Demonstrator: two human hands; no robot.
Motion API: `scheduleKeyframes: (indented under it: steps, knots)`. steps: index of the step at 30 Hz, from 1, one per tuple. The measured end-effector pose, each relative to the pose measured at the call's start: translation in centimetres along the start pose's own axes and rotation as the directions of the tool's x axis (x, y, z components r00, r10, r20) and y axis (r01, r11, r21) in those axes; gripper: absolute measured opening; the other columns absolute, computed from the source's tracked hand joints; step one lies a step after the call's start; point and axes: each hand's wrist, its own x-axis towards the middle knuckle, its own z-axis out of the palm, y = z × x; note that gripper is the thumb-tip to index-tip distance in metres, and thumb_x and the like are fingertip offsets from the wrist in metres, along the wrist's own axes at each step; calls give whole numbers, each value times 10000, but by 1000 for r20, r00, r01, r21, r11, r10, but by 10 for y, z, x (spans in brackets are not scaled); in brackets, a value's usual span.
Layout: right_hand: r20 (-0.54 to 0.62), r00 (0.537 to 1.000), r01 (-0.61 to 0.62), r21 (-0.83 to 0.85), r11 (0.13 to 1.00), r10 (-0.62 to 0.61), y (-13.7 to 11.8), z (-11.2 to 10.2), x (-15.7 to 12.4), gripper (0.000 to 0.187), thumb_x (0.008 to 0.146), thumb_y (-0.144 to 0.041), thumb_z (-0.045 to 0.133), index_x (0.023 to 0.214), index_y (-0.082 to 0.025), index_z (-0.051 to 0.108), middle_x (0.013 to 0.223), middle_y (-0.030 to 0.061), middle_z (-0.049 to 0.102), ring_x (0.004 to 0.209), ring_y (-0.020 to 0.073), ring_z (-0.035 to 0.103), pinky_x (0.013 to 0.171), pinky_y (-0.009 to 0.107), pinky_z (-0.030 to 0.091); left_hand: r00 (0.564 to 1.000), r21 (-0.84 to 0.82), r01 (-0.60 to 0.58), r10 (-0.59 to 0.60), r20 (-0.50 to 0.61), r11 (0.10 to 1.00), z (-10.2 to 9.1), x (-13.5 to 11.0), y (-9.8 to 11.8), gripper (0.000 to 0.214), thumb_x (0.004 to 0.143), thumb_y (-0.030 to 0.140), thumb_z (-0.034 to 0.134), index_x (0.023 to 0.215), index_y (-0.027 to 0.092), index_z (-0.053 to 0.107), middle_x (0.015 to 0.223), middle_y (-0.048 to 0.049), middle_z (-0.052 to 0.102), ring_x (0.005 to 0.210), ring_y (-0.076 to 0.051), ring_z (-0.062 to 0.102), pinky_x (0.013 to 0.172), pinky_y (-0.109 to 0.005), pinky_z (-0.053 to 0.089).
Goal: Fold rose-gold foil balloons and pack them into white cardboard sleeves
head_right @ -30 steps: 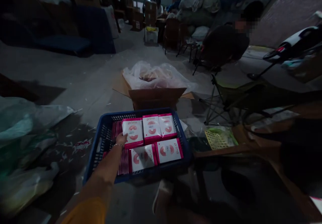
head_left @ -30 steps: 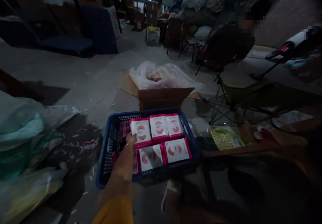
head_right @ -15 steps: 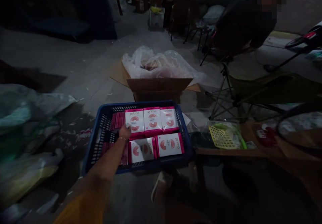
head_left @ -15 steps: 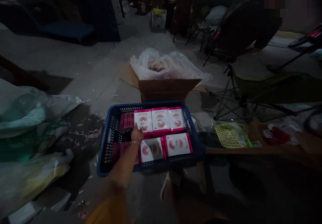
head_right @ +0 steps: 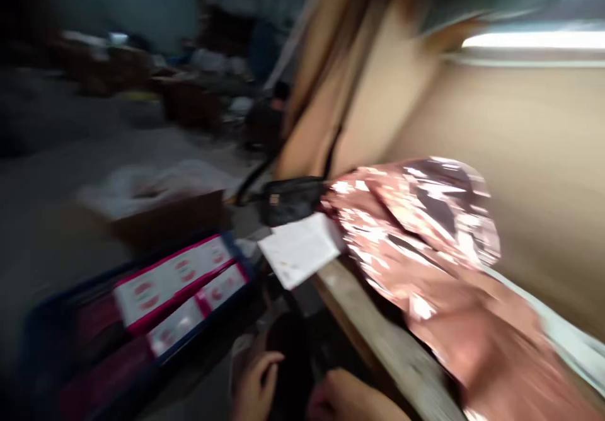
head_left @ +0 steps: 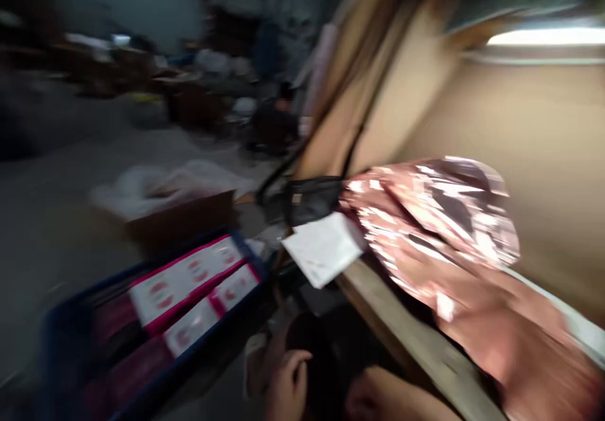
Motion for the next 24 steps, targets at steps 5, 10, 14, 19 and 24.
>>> scheduleKeyframes:
  steps: [5,10,14,19,24]
  knots:
    - [-618,785,154,144,978,-32,80,-35,-139,342,963,-368,425,1040,-222,724,1018,44,737,964,206,673,866,296,511,940,130,-336,322,113,933,3,43,103,241,854,355,475,894,277,700,941,-35,738,904,-266,700,829,-411,574]
    - [-871,455,-290,50,956,184,207,-17,-212,461,946,-332,377,1280,-115,610,1425,170,490,1330,291,439,1092,451,362,722,129,-680,629,288,722,51,26,186,236,912,288,455,965,259,683,989,-18,726,930,-199,696,834,-311,576]
    - [-794,510,-482,56,875,332,250,-10,-212,548,920,-345,429,1417,-121,480,1499,137,397,1407,316,306,1151,479,267,453,144,-885,748,486,442,100,54,233,323,942,266,445,1219,226,606,1222,-56,664,1126,-205,630,972,-351,519]
    - [-713,534,-519,149,842,456,239,-11,-208,571,901,-357,468,1449,-197,442,1544,60,329,1441,306,224,1156,482,269,194,167,-980,725,661,109,154,103,256,439,940,286,467,1374,231,502,1398,-73,543,1319,-309,466,1091,-595,333]
    - [-814,460,-455,128,881,356,268,-39,-224,456,904,-373,486,1324,-220,573,1364,86,564,1241,276,516,1030,417,446,84,159,-986,705,705,-42,166,117,242,430,927,340,518,1351,265,532,1375,-24,568,1259,-283,530,1118,-522,312]
